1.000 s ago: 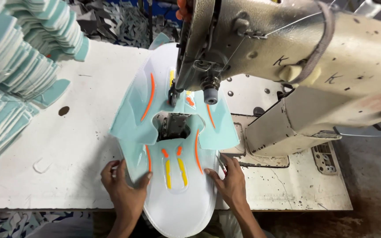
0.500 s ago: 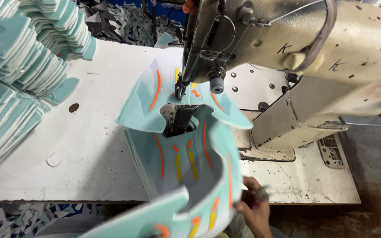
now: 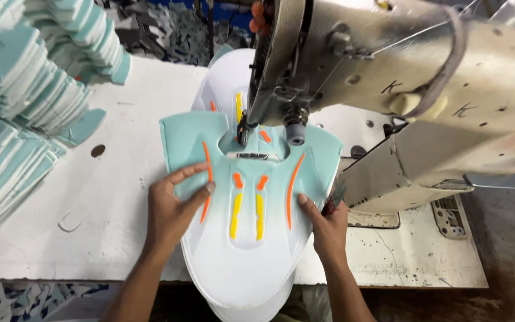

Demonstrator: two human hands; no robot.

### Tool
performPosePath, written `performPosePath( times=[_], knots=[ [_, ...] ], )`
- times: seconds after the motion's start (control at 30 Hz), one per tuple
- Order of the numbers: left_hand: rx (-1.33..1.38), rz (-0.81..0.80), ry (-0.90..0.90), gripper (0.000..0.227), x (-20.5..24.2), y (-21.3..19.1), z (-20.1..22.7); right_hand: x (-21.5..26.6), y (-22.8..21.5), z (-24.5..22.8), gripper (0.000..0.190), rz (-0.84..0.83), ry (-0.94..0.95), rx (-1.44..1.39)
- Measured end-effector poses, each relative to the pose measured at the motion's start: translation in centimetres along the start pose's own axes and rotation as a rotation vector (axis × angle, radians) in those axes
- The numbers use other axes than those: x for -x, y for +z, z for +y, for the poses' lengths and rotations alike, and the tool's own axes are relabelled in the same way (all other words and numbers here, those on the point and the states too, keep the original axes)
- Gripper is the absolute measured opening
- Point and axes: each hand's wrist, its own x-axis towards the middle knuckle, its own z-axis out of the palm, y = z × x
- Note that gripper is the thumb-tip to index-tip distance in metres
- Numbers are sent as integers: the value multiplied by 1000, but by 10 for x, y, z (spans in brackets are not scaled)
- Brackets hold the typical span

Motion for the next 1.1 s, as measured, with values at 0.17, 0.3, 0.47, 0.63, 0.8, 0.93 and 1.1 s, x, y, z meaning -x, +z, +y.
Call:
performPosePath(
  times=[0.17,0.3,0.47,0.63,0.8,0.93,1.1],
  knots=[
    [42,-26,-70,32,-18,-4,3,-8,7,-5,28,-8,18,-39],
    [73,-28,-151,34,-31,-2,-4,-20,10,-3,28,-6,-5,-79],
    [114,-30,-63,33,-41,0,-8,-28,14,-6,29,11,-33,-22],
    [121,-11,-55,33,-49,7,-10,-41,16,-15,29,24,32,-24],
    [98,21,-44,33,-55,13,-10,-52,20,-21,28,33,27,40],
    [112,41,-38,33,-59,16,-14,-59,20,-23,28,10,13,7],
    [134,36,-33,33,-64,18,-17,-63,20,-24,30,-15,-7,-20]
  ],
)
